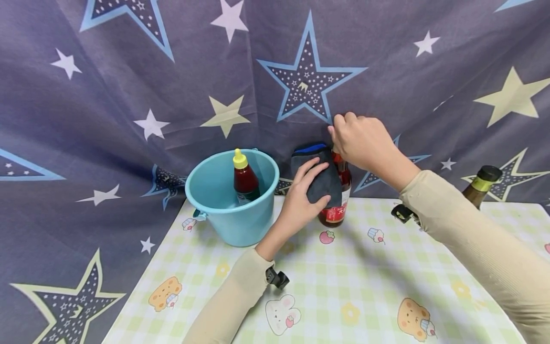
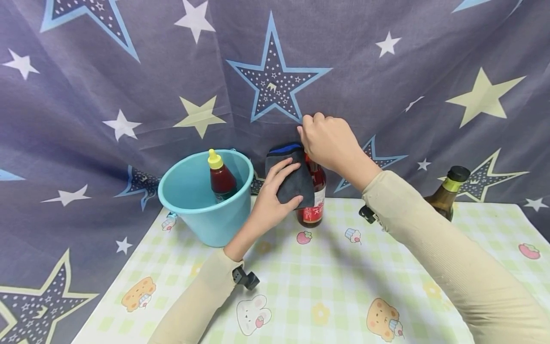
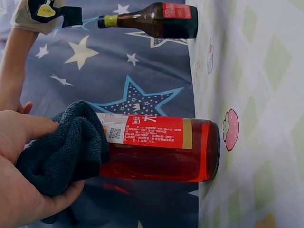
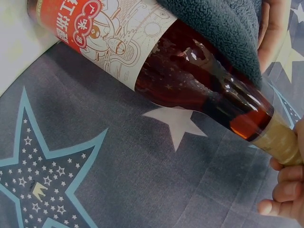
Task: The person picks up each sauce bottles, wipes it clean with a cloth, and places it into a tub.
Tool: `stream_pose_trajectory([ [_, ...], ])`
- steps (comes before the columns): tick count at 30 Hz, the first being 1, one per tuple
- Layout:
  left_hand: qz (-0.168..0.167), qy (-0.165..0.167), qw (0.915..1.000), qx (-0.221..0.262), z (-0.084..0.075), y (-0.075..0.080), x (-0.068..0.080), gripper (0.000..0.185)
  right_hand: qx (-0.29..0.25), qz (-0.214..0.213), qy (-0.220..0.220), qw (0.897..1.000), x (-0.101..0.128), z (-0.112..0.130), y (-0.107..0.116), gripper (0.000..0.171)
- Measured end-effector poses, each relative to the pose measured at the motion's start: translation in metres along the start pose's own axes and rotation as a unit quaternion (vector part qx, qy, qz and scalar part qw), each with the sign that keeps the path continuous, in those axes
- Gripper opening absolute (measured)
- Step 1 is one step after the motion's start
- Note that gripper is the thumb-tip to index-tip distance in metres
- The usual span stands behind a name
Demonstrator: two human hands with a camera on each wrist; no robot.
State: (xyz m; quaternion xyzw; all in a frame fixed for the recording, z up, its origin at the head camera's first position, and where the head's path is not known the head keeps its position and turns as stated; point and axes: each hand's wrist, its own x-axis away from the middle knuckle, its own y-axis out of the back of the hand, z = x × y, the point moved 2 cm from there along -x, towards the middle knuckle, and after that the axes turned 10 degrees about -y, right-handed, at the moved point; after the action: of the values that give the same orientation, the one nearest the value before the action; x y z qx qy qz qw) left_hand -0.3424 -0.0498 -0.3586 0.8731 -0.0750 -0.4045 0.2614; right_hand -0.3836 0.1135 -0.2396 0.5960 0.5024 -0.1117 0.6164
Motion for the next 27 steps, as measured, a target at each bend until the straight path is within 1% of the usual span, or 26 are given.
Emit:
stream_pose_trajectory([
  [5,0.008,0.008,0.9999,0.000,0.003,0.002,0.000,0.070,-0.001,0.002,-0.001,1.000,-0.001,0.000,0.000,0.037],
  [13,0.026,0.034,0.9991,-0.005,0.008,0.004,0.001,0.068,-0.005,0.011,-0.010,1.000,-0.001,0.000,-0.001,0.037],
  [22,0.034,0.052,0.9981,-0.002,0.010,0.005,0.001,0.067,-0.007,0.013,-0.011,1.000,0.000,0.000,0.000,0.037],
  [27,0.037,0.055,0.9978,-0.003,0.012,0.006,0.002,0.068,-0.005,0.012,-0.011,1.000,-0.001,0.000,0.000,0.037],
])
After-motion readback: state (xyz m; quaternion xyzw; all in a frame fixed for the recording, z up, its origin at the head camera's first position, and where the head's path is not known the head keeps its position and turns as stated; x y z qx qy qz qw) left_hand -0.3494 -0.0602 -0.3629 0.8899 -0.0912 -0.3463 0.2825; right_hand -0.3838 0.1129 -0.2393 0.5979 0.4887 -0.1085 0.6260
